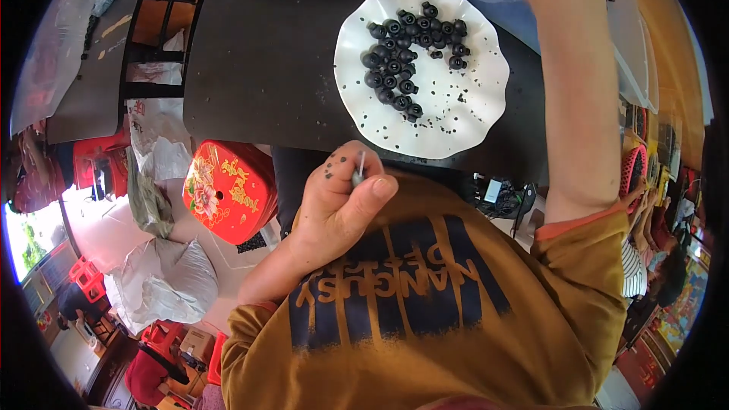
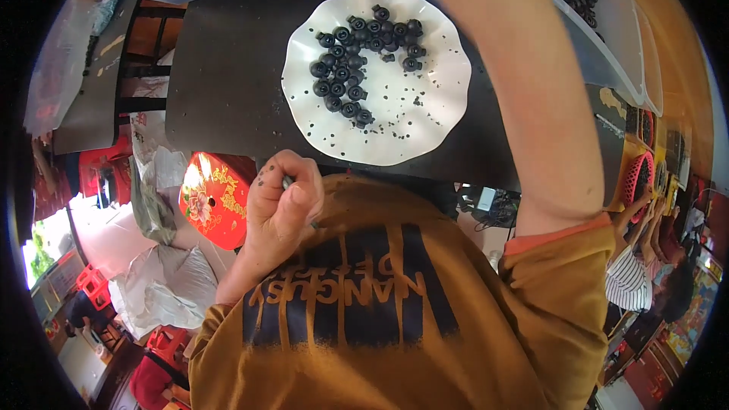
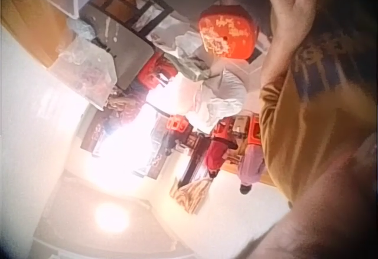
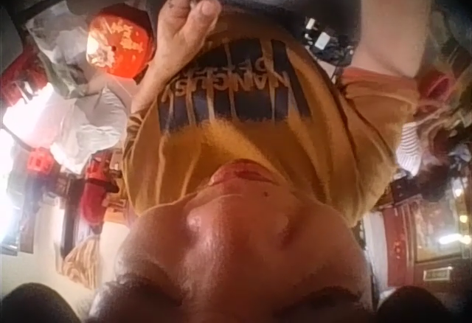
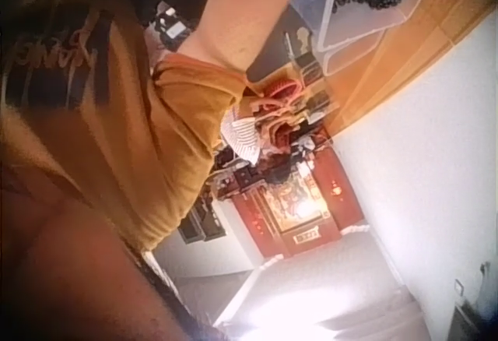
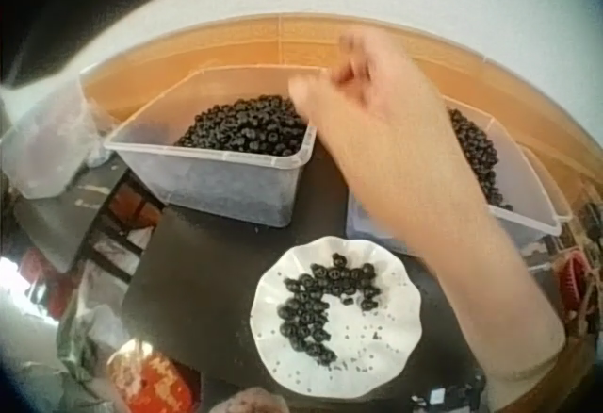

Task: The person trims small black plastic parts with a handheld trimming tool.

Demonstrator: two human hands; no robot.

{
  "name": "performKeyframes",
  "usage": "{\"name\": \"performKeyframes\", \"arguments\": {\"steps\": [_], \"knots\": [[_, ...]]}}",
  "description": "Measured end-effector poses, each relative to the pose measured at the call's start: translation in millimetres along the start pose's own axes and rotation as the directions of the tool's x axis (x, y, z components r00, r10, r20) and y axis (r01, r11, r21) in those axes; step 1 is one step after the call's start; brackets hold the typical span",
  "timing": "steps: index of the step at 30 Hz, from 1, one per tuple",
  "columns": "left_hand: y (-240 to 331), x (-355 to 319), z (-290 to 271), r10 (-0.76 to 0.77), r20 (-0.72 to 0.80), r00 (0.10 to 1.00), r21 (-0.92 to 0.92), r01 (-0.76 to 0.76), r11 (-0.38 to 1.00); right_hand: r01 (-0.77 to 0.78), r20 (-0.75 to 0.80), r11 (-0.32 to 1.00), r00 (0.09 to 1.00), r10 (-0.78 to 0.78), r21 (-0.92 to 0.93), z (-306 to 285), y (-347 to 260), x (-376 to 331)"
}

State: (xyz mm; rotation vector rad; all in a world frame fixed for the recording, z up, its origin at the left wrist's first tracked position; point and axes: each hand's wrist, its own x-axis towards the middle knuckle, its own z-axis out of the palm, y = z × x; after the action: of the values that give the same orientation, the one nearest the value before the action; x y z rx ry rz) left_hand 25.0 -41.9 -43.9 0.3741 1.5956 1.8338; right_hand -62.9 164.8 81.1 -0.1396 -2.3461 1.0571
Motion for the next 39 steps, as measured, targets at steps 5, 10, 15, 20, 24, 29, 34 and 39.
{"name": "performKeyframes", "arguments": {"steps": [5, 10, 15, 20, 24, 29, 34, 39], "knots": [[-9.8, 0.8, -9.2, -0.043, -0.039, 0.998, -0.073, 0.041, 0.997, 0.131, 0.405, 0.991, 0.906, -0.121, 0.003, 5.8, 53.1, -92.8], [-7.8, 11.6, 0.1, -0.044, 0.0, 0.999, -0.035, 0.043, 0.998, 0.154, 0.514, 0.981, 0.855, -0.07, -0.121, 3.6, 74.6, -133.2], [-5.2, 10.7, 7.8, -0.062, 0.01, 0.998, -0.033, 0.063, 0.997, 0.156, 0.541, 0.98, 0.839, -0.064, -0.126, 8.1, 77.3, -133.8], [-7.8, 10.3, 7.0, -0.037, -0.018, 0.999, 0.0, 0.037, 0.999, 0.263, 0.565, 0.948, 0.816, -0.12, -0.18, 11.9, 78.3, -132.1], [-5.0, 10.0, 8.4, -0.069, -0.021, 0.997, -0.005, 0.069, 0.998, 0.269, 0.551, 0.953, 0.821, -0.151, -0.139, 10.3, 79.5, -131.4], [-6.1, 11.3, 8.3, -0.069, -0.014, 0.998, -0.027, 0.069, 0.997, 0.237, 0.564, 0.957, 0.819, -0.105, -0.167, 10.8, 79.2, -130.1], [-4.4, 12.9, 6.0, -0.063, -0.017, 0.998, -0.044, 0.062, 0.997, 0.126, 0.529, 0.99, 0.846, -0.075, -0.061, 10.8, 79.4, -128.1], [6.8, 21.2, 9.6, 0.038, -0.012, 0.999, -0.074, -0.038, 0.997, -0.633, 0.679, 0.541, 0.719, 0.145, 0.554, -5.5, 59.7, -130.4]]}}
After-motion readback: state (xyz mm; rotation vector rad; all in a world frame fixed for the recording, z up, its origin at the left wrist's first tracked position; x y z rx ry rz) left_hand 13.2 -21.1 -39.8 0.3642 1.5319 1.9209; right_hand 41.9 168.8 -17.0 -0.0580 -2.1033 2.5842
